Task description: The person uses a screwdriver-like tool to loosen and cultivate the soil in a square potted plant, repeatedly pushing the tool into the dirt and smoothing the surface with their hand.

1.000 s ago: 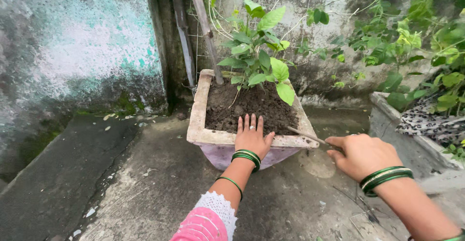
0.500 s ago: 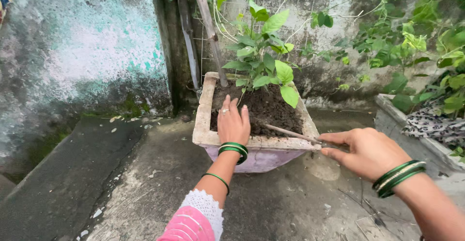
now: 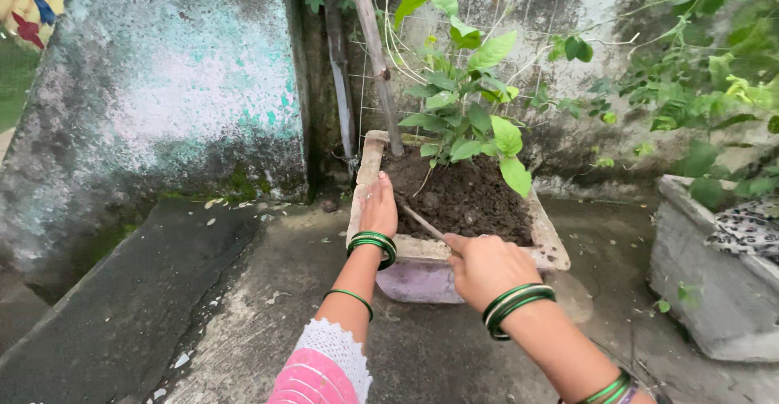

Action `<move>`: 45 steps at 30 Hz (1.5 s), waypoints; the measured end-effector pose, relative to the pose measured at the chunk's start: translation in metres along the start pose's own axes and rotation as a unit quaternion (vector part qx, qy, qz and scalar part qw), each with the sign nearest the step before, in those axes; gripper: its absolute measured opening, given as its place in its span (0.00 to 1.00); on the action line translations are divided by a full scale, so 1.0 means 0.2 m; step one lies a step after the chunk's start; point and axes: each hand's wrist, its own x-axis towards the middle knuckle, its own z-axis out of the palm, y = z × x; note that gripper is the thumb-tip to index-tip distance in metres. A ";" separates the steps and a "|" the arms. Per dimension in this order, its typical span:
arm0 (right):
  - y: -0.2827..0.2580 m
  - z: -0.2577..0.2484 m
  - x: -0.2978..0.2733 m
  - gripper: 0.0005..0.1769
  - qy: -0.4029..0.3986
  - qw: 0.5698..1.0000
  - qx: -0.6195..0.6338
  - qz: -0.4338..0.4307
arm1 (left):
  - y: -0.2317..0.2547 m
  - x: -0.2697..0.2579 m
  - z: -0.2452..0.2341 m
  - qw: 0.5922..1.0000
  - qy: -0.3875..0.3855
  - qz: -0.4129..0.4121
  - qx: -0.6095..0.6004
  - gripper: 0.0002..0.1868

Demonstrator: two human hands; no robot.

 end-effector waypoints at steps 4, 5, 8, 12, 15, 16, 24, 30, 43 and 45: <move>-0.10 0.12 0.07 0.23 -0.004 1.000 -0.026 -0.008 | 0.04 -0.02 -0.03 1.000 -0.015 0.014 0.007 0.42; -0.12 0.14 0.09 0.23 -0.005 0.999 -0.033 -0.009 | 0.06 -0.04 -0.04 0.999 -0.004 0.029 0.036 0.40; -0.15 0.15 0.14 0.17 -0.009 0.999 -0.040 0.005 | 0.10 -0.10 -0.06 0.997 -0.003 0.039 0.071 0.38; -0.19 0.20 0.21 0.16 0.011 0.999 -0.041 0.000 | 0.10 -0.11 -0.03 0.988 -0.027 0.081 0.128 0.40; -0.22 0.28 0.23 0.25 -0.004 0.999 -0.051 -0.014 | 0.09 -0.11 -0.01 0.980 -0.052 0.070 0.177 0.43; -0.23 0.31 0.23 0.23 0.001 0.998 -0.058 -0.010 | 0.09 -0.11 -0.01 0.981 -0.051 0.069 0.176 0.43; -0.09 0.51 0.24 0.22 -0.007 0.998 0.044 0.047 | 0.14 -0.17 0.00 0.956 -0.057 0.076 0.279 0.47; 0.08 0.71 0.21 0.27 0.081 0.949 0.289 0.094 | 0.16 -0.19 -0.02 0.956 0.047 0.079 0.279 0.44; 0.28 0.22 0.09 0.27 -0.001 0.979 0.192 0.069 | 0.15 -0.18 -0.02 0.963 0.059 0.038 0.259 0.41; 0.25 0.14 0.07 0.27 0.011 0.984 0.170 0.042 | 0.16 -0.20 -0.03 0.953 0.032 0.046 0.297 0.42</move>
